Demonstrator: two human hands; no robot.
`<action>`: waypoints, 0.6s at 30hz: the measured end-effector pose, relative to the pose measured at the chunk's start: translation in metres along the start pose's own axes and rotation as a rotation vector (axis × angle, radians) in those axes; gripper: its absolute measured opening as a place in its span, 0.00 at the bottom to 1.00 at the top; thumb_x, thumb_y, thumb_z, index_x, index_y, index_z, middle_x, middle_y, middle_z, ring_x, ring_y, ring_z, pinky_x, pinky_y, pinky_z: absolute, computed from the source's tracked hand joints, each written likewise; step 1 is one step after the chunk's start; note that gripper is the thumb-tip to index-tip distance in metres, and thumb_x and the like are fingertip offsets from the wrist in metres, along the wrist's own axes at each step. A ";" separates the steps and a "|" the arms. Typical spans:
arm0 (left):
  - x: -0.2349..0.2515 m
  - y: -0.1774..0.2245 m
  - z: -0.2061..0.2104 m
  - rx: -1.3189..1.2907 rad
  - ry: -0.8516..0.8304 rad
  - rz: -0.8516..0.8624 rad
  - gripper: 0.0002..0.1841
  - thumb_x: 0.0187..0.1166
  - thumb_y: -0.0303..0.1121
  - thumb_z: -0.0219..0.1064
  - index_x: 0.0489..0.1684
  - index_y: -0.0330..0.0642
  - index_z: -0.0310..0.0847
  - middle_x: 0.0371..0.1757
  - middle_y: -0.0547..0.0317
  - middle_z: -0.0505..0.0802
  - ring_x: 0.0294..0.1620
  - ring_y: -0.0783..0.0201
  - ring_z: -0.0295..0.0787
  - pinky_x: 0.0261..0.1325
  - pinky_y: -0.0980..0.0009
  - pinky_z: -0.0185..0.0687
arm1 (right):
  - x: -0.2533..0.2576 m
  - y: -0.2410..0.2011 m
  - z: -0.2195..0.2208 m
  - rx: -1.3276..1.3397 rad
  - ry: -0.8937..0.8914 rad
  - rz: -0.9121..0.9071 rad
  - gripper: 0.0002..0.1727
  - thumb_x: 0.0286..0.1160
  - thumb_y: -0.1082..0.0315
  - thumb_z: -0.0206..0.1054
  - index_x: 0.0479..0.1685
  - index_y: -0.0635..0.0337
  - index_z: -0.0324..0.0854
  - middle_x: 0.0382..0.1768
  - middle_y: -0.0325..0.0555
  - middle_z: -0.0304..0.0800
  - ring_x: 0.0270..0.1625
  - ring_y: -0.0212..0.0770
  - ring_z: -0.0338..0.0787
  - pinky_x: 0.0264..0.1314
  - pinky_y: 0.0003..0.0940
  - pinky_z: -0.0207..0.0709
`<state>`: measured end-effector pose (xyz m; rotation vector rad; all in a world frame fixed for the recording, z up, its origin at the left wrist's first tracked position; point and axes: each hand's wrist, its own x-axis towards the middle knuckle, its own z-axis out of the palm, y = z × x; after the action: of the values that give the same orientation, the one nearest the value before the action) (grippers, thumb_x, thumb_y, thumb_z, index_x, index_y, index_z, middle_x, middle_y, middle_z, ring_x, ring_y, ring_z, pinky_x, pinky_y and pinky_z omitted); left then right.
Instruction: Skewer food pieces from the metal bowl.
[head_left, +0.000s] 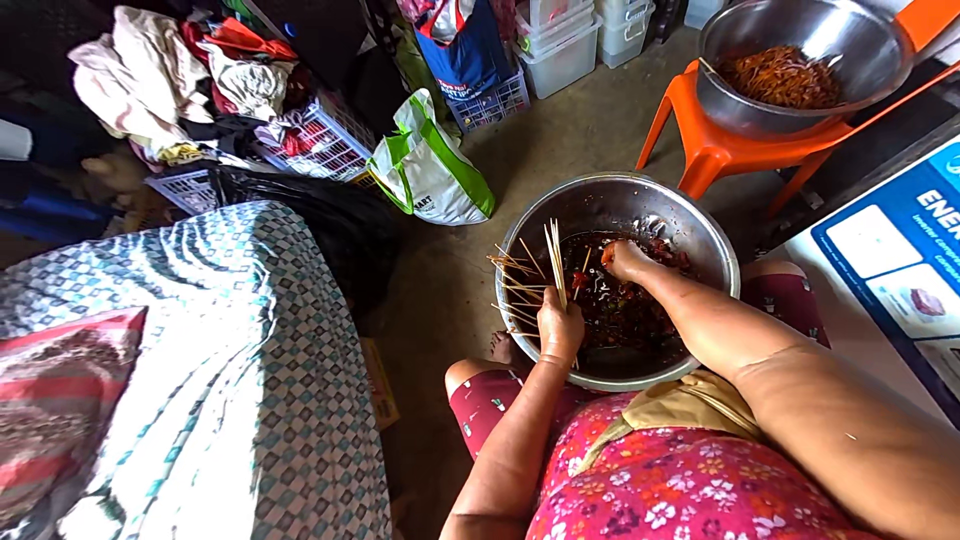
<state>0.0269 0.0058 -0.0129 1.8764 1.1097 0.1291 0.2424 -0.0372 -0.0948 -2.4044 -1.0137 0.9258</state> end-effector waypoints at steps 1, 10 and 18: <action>0.000 0.000 0.000 0.006 -0.008 0.006 0.16 0.80 0.24 0.59 0.65 0.33 0.75 0.39 0.49 0.92 0.35 0.59 0.93 0.44 0.60 0.91 | 0.001 -0.001 -0.001 0.164 0.031 0.021 0.12 0.76 0.73 0.68 0.55 0.68 0.88 0.54 0.66 0.91 0.59 0.61 0.90 0.65 0.64 0.80; -0.002 0.002 -0.001 0.030 -0.042 0.014 0.16 0.79 0.24 0.60 0.64 0.33 0.76 0.41 0.48 0.92 0.37 0.58 0.93 0.46 0.59 0.91 | -0.019 -0.025 -0.020 1.286 -0.032 0.229 0.15 0.93 0.69 0.47 0.66 0.67 0.72 0.42 0.50 0.83 0.35 0.41 0.87 0.45 0.41 0.87; -0.002 0.000 -0.001 0.018 -0.041 0.018 0.16 0.79 0.24 0.59 0.64 0.33 0.77 0.42 0.48 0.92 0.37 0.58 0.93 0.46 0.59 0.91 | -0.021 -0.025 -0.023 1.333 -0.019 0.201 0.12 0.84 0.79 0.58 0.63 0.69 0.73 0.38 0.49 0.83 0.33 0.41 0.89 0.44 0.38 0.90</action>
<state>0.0254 0.0046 -0.0116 1.8972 1.0692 0.0904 0.2344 -0.0379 -0.0555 -1.3311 -0.0017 1.1492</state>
